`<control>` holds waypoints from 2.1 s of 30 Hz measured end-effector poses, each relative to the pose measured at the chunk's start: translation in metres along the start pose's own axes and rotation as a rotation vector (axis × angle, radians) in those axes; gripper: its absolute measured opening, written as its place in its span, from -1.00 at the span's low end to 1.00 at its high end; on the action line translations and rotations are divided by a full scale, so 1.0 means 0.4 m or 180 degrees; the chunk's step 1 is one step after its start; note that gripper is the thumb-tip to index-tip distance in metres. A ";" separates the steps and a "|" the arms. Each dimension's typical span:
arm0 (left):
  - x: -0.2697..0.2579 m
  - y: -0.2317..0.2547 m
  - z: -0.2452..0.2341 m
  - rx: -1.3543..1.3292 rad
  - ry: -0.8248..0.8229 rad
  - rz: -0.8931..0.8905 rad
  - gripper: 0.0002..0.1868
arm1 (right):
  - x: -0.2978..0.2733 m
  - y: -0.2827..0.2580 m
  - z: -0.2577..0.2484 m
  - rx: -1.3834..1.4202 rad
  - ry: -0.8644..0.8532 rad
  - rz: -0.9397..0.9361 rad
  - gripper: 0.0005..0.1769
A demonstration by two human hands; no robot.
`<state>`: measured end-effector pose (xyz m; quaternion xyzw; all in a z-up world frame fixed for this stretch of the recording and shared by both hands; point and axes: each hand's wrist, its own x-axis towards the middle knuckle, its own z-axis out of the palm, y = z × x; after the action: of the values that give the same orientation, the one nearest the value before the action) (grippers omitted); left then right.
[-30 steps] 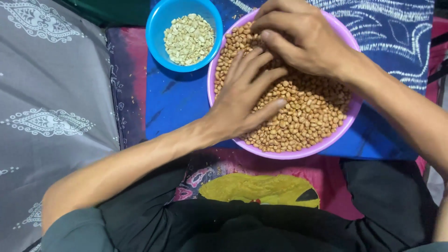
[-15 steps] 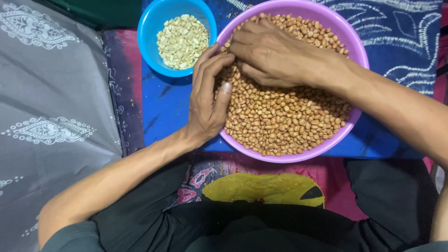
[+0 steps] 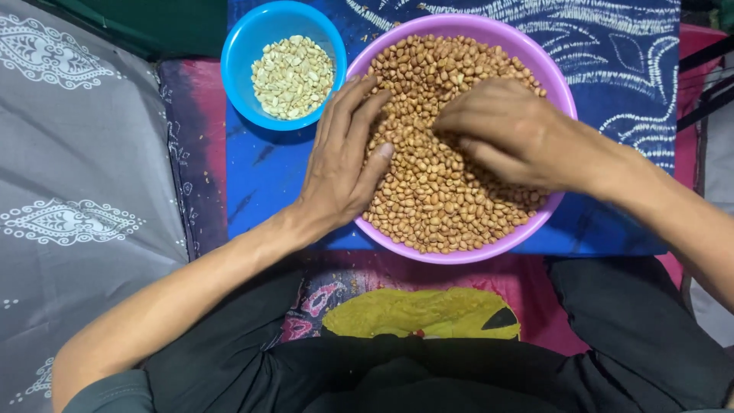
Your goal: Manually sorting peanuts by sifting through a large bowl and picking out specific pieces to place in a smaller container.
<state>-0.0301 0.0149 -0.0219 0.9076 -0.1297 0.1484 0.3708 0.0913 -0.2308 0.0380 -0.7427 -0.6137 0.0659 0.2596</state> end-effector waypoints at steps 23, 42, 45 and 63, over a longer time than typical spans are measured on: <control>0.055 0.053 0.126 -0.0592 -0.0287 -0.0646 0.03 | -0.013 0.040 0.040 0.3251 0.0576 0.3164 -0.59; 0.109 0.145 0.117 0.1021 -0.0136 0.1198 -0.78 | -0.052 0.037 0.090 0.3733 0.1399 0.2913 -0.60; 0.113 0.140 0.137 0.1128 -0.0087 0.1300 -0.81 | -0.057 0.037 0.092 0.3706 0.1412 0.2842 -0.32; 0.139 0.161 0.126 0.0354 -0.0248 0.0941 -0.84 | -0.075 0.049 0.113 0.3918 0.1591 0.2373 -0.66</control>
<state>0.0074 -0.0724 0.0052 0.9028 -0.2676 0.1729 0.2888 0.0826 -0.2475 -0.0164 -0.6148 -0.0978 0.3094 0.7188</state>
